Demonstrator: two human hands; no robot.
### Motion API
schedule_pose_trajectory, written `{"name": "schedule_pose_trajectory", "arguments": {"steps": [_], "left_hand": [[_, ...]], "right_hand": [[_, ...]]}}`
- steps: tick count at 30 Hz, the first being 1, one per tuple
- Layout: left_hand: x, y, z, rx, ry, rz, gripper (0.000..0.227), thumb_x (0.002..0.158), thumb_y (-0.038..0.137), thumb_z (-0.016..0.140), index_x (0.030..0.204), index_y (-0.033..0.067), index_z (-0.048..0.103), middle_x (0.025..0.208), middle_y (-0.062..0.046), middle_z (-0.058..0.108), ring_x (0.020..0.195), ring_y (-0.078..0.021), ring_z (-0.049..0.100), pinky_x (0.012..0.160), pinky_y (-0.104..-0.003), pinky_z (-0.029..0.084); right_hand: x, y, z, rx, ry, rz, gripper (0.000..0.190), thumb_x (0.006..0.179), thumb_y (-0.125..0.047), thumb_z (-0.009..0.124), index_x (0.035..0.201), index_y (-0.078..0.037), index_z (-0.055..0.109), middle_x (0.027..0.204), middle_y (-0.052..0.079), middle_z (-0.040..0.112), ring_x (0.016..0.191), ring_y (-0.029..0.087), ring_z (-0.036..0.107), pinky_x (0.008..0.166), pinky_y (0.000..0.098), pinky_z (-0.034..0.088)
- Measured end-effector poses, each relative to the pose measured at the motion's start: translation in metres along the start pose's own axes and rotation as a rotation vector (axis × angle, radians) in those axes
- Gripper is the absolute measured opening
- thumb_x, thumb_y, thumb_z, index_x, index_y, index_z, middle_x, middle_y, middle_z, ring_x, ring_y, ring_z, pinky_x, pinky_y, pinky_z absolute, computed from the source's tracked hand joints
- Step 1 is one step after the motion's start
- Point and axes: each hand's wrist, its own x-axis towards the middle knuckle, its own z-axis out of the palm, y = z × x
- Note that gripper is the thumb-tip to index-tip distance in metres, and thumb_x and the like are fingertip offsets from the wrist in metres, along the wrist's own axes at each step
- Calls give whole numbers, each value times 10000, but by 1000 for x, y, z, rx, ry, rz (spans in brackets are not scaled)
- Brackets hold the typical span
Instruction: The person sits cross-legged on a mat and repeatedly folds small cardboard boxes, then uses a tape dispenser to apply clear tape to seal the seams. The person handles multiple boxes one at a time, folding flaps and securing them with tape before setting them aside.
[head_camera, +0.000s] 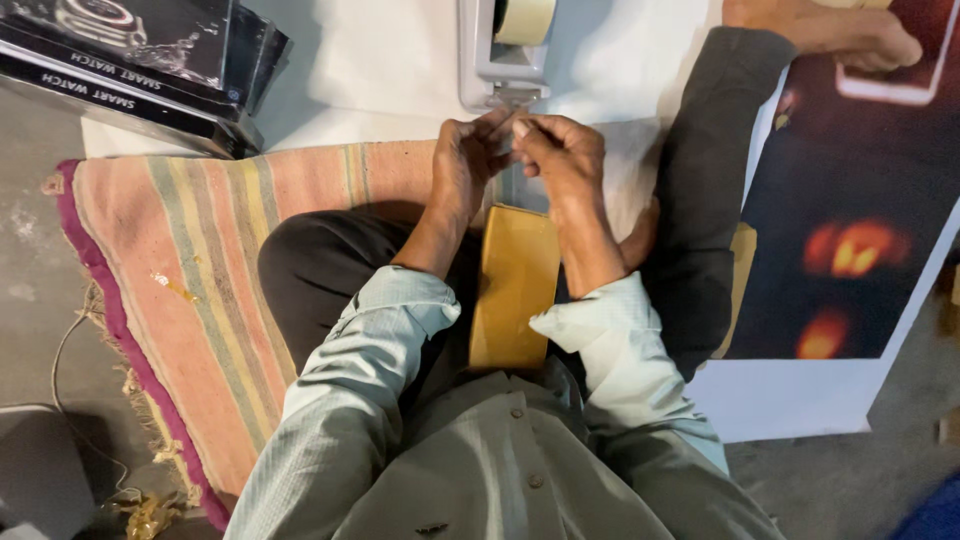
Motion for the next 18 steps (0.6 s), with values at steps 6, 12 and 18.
{"name": "schedule_pose_trajectory", "arguments": {"steps": [6, 12, 18], "left_hand": [[-5, 7, 5, 72, 1, -28, 730, 904, 414, 358, 1452, -51, 485, 1463, -172, 611, 1221, -289, 603, 1067, -425, 435], [-9, 15, 14, 153, 8, -26, 727, 921, 437, 364, 1447, -36, 529, 1433, -164, 631, 1219, -249, 578, 1081, -393, 412], [-8, 13, 17, 363, 22, 128, 582, 925, 416, 674, 1260, -59, 693, 1252, -162, 733, 1092, -223, 663, 1042, -394, 495]], "right_hand": [[-8, 28, -3, -31, 146, -9, 516, 858, -108, 836, 1248, 50, 537, 847, 112, 743, 698, 132, 657, 601, 269, 529], [-11, 41, -10, -25, 122, 14, 452, 868, -110, 827, 1183, 14, 526, 848, 109, 741, 711, 134, 666, 622, 270, 533], [-8, 46, -9, -20, 98, -12, 406, 874, -99, 818, 1153, 7, 543, 843, 104, 752, 696, 128, 654, 624, 270, 528]]}}
